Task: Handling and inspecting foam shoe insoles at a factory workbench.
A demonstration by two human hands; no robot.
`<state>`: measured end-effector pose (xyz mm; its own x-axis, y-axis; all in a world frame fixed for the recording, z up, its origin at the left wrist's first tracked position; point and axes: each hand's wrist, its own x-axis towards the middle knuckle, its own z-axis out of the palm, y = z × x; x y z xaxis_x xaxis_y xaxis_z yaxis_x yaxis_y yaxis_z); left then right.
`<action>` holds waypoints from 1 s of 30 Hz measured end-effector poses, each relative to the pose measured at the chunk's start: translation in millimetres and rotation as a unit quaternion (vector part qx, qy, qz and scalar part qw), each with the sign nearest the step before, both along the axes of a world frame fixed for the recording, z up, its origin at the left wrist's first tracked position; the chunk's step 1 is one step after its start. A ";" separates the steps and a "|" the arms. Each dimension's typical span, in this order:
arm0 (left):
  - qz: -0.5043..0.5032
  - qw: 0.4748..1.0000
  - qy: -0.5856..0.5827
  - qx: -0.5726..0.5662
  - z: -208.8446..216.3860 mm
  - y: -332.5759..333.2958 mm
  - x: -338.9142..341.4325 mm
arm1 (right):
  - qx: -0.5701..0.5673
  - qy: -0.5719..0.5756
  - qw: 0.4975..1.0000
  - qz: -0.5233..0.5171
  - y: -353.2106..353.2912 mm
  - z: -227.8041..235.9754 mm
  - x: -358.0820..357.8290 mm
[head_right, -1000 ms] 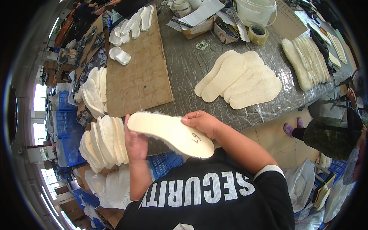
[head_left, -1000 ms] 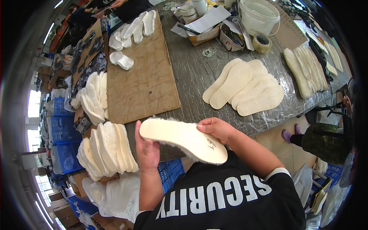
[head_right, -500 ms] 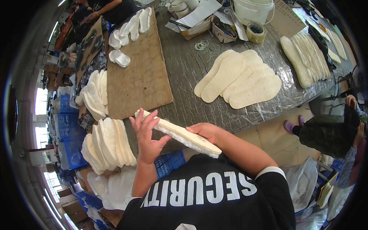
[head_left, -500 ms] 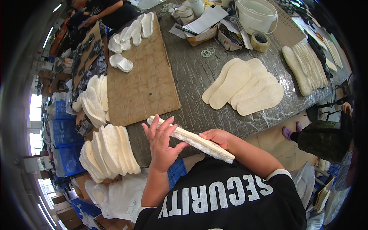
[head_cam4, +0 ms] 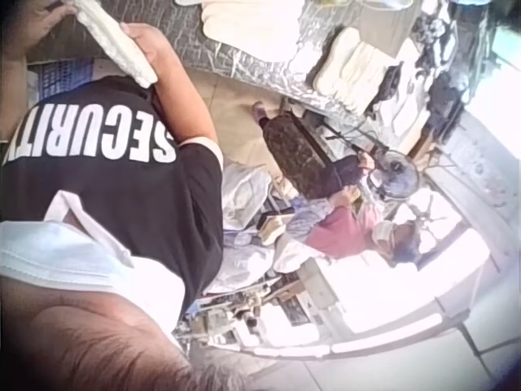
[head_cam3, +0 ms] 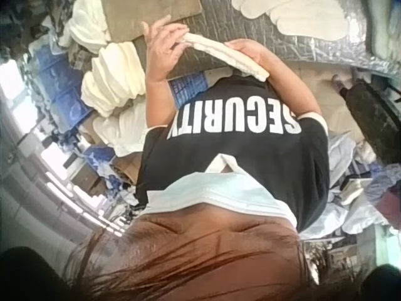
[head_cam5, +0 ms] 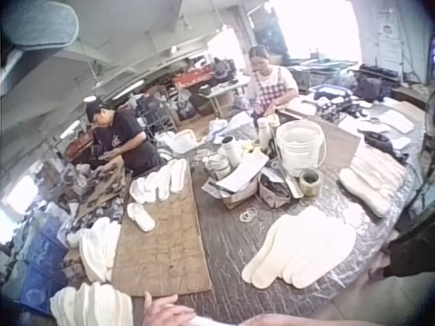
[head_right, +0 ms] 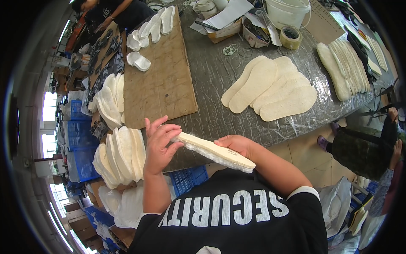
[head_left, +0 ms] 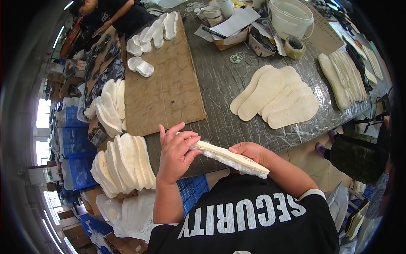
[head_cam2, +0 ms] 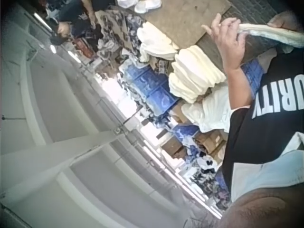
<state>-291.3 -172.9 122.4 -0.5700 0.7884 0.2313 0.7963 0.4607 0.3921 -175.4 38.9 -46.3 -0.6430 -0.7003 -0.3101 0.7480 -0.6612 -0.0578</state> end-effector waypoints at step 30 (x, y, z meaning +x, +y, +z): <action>-0.090 0.996 0.012 0.019 3.6 46.6 39.3 | 0.071 0.007 0.997 -0.041 -6.4 10.6 -21.7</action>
<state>-252.0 -126.3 126.0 -0.4136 0.8679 0.2751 0.8740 0.2939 0.3869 -197.0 32.5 -35.8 -0.7014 -0.5952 -0.3921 0.6902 -0.7045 -0.1653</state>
